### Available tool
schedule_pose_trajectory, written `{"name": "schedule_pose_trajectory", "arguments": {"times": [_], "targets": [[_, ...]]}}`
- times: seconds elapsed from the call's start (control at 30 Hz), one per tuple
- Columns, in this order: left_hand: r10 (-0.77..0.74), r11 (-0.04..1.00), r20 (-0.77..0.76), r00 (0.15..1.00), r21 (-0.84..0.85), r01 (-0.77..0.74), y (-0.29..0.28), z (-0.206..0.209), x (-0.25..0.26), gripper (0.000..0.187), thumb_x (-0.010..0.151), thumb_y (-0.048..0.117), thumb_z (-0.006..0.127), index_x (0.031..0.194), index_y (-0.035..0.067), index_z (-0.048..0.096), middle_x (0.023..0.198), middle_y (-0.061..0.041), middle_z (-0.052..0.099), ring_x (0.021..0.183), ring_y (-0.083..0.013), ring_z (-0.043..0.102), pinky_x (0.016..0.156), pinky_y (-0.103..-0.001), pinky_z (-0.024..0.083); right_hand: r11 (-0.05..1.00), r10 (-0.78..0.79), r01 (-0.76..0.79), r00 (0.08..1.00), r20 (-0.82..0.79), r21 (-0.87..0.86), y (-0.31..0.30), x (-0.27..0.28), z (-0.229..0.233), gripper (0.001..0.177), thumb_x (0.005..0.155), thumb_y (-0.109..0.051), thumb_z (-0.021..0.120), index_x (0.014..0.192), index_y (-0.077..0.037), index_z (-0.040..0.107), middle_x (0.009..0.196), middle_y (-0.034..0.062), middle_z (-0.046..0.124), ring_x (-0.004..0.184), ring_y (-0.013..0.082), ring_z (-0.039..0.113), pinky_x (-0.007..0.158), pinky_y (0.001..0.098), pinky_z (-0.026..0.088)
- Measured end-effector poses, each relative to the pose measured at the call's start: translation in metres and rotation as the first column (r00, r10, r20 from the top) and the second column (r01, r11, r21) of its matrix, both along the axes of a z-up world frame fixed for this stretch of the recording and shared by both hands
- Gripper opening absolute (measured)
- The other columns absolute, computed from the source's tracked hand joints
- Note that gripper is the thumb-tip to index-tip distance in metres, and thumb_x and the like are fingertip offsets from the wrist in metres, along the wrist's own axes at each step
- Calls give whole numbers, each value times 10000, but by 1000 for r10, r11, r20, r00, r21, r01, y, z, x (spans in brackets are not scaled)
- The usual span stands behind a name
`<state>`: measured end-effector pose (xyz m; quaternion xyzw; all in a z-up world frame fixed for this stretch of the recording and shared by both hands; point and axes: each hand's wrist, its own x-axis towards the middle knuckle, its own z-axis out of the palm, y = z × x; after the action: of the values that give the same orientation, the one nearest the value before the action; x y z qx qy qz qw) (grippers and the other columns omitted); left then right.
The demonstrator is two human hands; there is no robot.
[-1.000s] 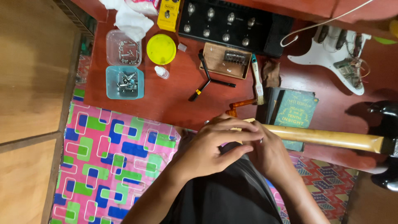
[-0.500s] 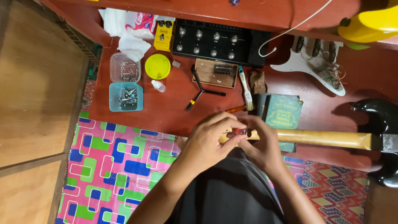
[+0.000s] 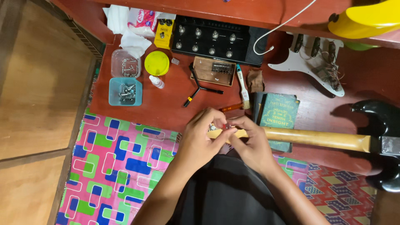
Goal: The person uses a screwdriver to remove screws from the headstock of a guitar neck and places them in a container. They then move to the guitar body and adjust the bridge saddles with the same screwdriver.
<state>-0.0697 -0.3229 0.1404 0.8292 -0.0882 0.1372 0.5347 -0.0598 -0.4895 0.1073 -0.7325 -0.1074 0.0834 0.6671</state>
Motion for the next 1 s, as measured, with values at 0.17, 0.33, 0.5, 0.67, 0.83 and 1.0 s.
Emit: {"name": "schedule_pose_trajectory", "arguments": {"times": [0.17, 0.33, 0.5, 0.67, 0.83, 1.0], "targets": [[-4, 1000, 1, 1000, 27, 4, -9, 15, -4, 294, 819, 173, 814, 1087, 133, 701, 777, -51, 638, 806, -291, 693, 770, -400, 571, 999, -9, 15, 987, 159, -36, -1, 7, -3, 162, 835, 20, 775, 985, -37, 754, 973, 119, 740, 961, 257, 691, 861, 394, 531], [-29, 1000, 33, 999, 0, 29, -5, 12, -2, 168, 868, 62, 750, 1025, 121, 763, 769, -37, 675, 789, -280, 705, 750, -381, 570, 991, -73, 75, 997, -21, 110, 1, 0, -7, 415, 821, 91, 760, 1214, -14, 676, 948, 83, 751, 919, 147, 622, 861, 331, 525], [12, 996, 55, 998, 91, -16, -13, 5, -2, 324, 746, 106, 855, 1037, 128, 712, 638, -18, 573, 692, -269, 662, 737, -386, 579, 1000, -30, 31, 989, 146, -1, 0, 2, -29, 155, 849, 56, 725, 950, -51, 774, 883, 103, 674, 859, 208, 631, 787, 348, 524], [-60, 998, 12, 998, -11, 61, -6, 6, 4, 165, 814, 101, 806, 964, 108, 738, 719, -41, 652, 728, -278, 681, 716, -381, 556, 991, -108, 106, 994, 21, 85, -2, -2, -17, 318, 775, 110, 733, 1075, 6, 713, 1013, 142, 759, 994, 211, 652, 939, 406, 505], [-7, 995, 48, 999, 104, 2, -10, 10, 9, 253, 753, 141, 832, 890, 96, 624, 630, -51, 576, 659, -326, 650, 687, -437, 550, 996, -82, 75, 986, 146, 49, 7, 4, -15, 201, 802, 24, 806, 983, -25, 732, 1021, 135, 752, 970, 259, 686, 914, 401, 512], [-129, 991, 65, 990, 53, 125, 4, 22, 9, 136, 867, 140, 755, 1001, 128, 737, 760, -42, 646, 743, -277, 674, 754, -365, 556, 987, -145, 142, 988, 43, 77, 8, 1, -4, 373, 783, 149, 680, 1131, 16, 668, 1001, 139, 735, 980, 202, 637, 964, 419, 514]]}}
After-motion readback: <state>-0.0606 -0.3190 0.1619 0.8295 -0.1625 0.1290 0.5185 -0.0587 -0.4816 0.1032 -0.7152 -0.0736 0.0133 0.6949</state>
